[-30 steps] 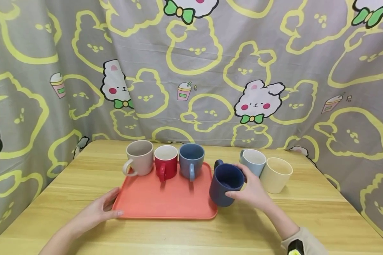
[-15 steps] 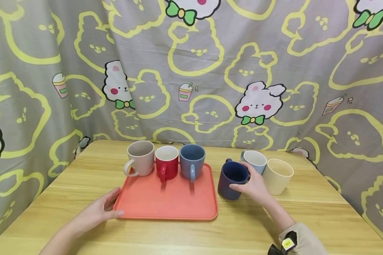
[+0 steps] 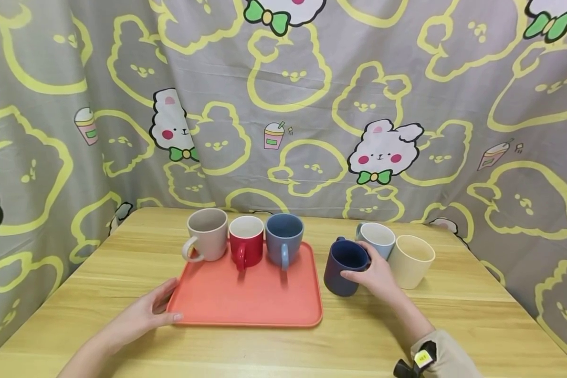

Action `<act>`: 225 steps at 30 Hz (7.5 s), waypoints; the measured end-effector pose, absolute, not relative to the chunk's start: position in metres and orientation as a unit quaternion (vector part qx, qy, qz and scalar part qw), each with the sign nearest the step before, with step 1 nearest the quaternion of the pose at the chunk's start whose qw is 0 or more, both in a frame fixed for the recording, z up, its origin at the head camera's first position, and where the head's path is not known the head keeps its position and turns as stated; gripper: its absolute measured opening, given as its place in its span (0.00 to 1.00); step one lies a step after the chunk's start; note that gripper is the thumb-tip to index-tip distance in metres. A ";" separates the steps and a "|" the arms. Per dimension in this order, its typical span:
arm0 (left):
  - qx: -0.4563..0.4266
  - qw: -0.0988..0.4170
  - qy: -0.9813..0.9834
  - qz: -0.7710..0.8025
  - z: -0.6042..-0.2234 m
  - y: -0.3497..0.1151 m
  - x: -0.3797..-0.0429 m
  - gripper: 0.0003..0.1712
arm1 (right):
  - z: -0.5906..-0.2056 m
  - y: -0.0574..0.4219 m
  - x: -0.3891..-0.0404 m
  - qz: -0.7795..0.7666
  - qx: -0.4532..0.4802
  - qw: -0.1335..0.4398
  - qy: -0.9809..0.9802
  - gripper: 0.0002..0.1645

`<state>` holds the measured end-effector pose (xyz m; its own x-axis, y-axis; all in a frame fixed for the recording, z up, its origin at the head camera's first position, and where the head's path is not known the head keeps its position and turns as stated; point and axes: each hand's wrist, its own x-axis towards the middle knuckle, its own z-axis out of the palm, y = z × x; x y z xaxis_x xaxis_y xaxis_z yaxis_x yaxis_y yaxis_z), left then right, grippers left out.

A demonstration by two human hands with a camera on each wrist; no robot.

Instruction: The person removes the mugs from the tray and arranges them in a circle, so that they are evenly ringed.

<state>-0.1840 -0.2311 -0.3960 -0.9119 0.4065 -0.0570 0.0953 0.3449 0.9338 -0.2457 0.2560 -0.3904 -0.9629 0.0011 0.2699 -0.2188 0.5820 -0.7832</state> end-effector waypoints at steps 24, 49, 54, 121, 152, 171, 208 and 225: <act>0.149 0.136 0.822 0.533 -0.396 -0.230 -0.183 0.49 | -0.389 0.261 -0.236 0.524 -0.022 0.135 -0.841 0.41; 0.153 0.131 0.823 0.531 -0.396 -0.230 -0.184 0.49 | -0.373 0.263 -0.229 0.540 -0.009 0.185 -0.821 0.32; 0.153 0.130 0.822 0.533 -0.395 -0.230 -0.184 0.49 | -0.355 0.258 -0.226 0.513 0.006 0.204 -0.834 0.29; 0.135 0.137 0.818 0.543 -0.394 -0.230 -0.187 0.49 | -0.380 0.129 -0.249 0.748 0.059 -0.051 -0.659 0.13; 0.134 0.139 0.820 0.539 -0.391 -0.229 -0.189 0.48 | -0.331 0.228 -0.165 0.775 0.294 -0.009 -0.559 0.22; 0.138 0.144 0.816 0.543 -0.393 -0.231 -0.189 0.48 | -0.352 0.292 -0.123 0.777 0.248 0.033 -0.578 0.22; 0.140 0.143 0.816 0.543 -0.398 -0.229 -0.189 0.48 | -0.402 0.280 -0.113 0.742 0.121 0.027 -0.659 0.17; 0.143 0.129 0.821 0.537 -0.398 -0.229 -0.189 0.47 | -0.399 0.278 -0.124 0.748 0.143 -0.092 -0.642 0.20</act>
<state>-0.1895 -0.2294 -0.3980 -0.9262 0.3726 -0.0579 0.0965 0.3826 0.9189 -0.1242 0.2785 -0.3987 -0.9418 -0.3222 0.0961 -0.0461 -0.1594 -0.9861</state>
